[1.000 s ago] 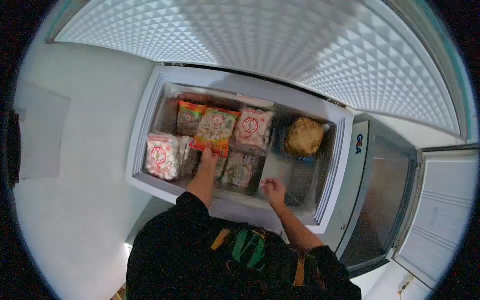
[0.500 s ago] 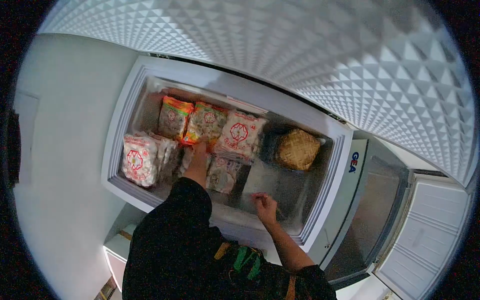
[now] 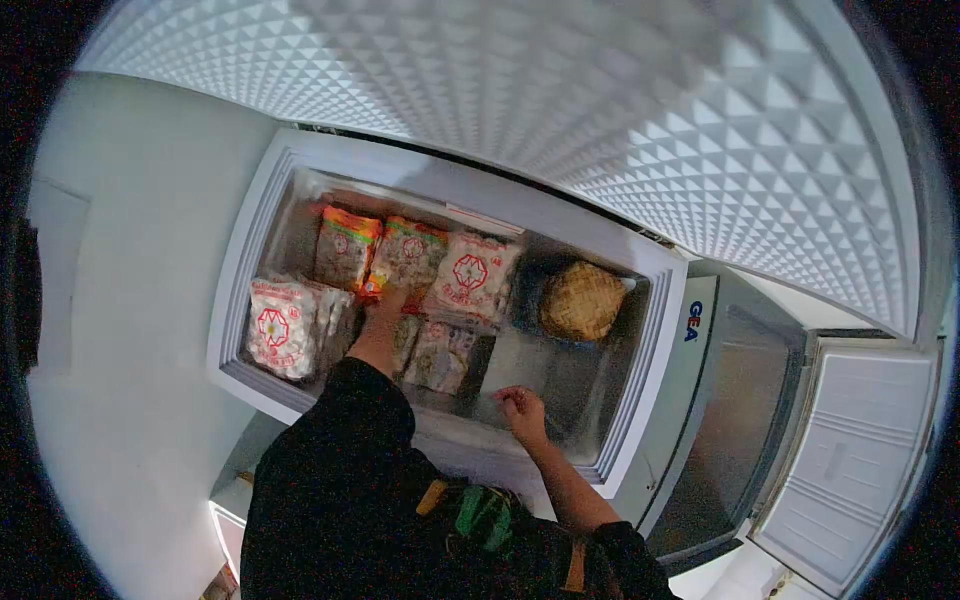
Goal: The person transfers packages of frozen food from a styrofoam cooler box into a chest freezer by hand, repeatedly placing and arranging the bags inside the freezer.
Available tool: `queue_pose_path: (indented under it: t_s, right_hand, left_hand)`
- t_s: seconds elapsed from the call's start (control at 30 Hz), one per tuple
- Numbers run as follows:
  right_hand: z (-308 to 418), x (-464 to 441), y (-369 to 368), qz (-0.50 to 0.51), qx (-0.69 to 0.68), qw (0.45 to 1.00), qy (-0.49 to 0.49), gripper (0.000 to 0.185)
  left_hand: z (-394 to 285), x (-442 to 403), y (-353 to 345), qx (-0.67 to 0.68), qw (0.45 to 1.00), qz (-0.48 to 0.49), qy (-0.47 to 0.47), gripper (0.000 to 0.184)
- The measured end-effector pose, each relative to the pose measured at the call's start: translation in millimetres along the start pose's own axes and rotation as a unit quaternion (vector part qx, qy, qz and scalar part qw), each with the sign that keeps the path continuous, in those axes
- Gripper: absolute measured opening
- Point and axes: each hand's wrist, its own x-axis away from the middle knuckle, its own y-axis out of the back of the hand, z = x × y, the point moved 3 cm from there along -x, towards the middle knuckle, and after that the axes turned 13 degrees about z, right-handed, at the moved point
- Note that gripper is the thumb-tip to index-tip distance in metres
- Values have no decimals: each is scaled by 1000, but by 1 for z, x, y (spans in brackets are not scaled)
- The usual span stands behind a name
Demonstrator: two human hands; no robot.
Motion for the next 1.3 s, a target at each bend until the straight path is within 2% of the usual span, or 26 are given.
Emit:
queue_pose_path:
  t_s: [0.07,0.13,0.17,0.23,0.33,0.4,0.43,0.47,0.53,0.57,0.6,0.63,0.67,0.73,0.77,0.83,0.87,0.9,0.93,1.0,1.07,1.1,1.17,1.23,1.27,1.3]
  right_hand:
    - [3,3,3,3,-22,1000,-11,15]
    - [13,2,6,21,96,994,-39,15]
    - [12,4,4,12,87,995,-39,15]
    - [6,5,0,6,15,999,-36,15]
    - [11,12,-1,16,17,999,39,11]
    - [12,10,7,-1,8,999,45,14]
    - [14,8,9,-6,12,999,50,19]
    - [31,14,6,-20,1,998,54,19]
    - [67,31,-3,11,-168,986,-16,24]
    - [90,41,-2,1,-175,985,-7,24]
    - [111,51,-7,74,-301,951,10,32]
    - [128,58,-12,147,-418,896,30,40]
    - [139,62,-12,140,-423,895,42,40]
    - [161,69,-22,296,-491,810,127,56]
    - [162,67,-22,287,-496,809,134,56]
    - [138,51,-21,229,-339,912,-32,54]
    - [113,39,-8,136,-169,972,-94,43]
    - [90,33,2,37,7,987,-156,33]
    - [83,34,2,26,-1,988,-151,33]
    - [72,40,11,-138,-111,980,-87,24]
    - [87,59,8,-113,-124,983,-69,21]
    - [93,66,6,-78,-128,987,-55,19]
    - [79,76,12,-102,-121,987,-31,17]
    - [58,85,19,-120,14,988,100,18]
    - [61,100,17,-133,6,986,103,18]
    - [57,118,14,-161,-121,979,36,18]
  left_hand:
    - [-23,13,11,-141,985,44,-92,45]
    - [-42,34,34,70,985,110,115,40]
    - [-49,47,40,64,984,119,113,38]
    - [-74,83,50,-113,975,171,-82,35]
    - [-135,159,76,-331,859,231,-314,32]
    - [-199,216,104,-392,823,321,-256,28]
    - [-208,229,107,-439,785,393,-190,25]
    - [-210,236,109,-452,774,399,-194,25]
    - [-221,250,117,-415,812,311,-269,28]
    - [-238,267,126,-426,803,312,-275,28]
    - [-269,297,142,-211,847,365,-323,29]
    - [-289,313,152,16,845,402,-351,30]
    - [-295,312,149,3,841,409,-355,30]
    - [-297,303,139,-124,887,294,-335,31]
    - [-295,298,131,-183,899,233,-322,31]
    - [-291,292,116,-296,902,105,-296,31]
    - [-288,292,108,-325,896,75,-293,31]
    - [-285,292,101,-354,889,45,-288,31]
    - [-287,297,98,-311,889,44,-333,26]
    - [-292,304,91,-274,880,49,-385,24]
    - [-304,315,90,-67,944,151,-285,25]
    - [-304,313,83,-76,940,158,-292,25]
    - [-298,300,73,-179,926,26,-330,27]
    - [-289,295,55,-166,927,-22,-336,29]
    - [-280,292,50,-141,929,-77,-333,31]
    - [-270,289,43,-150,925,-69,-343,31]
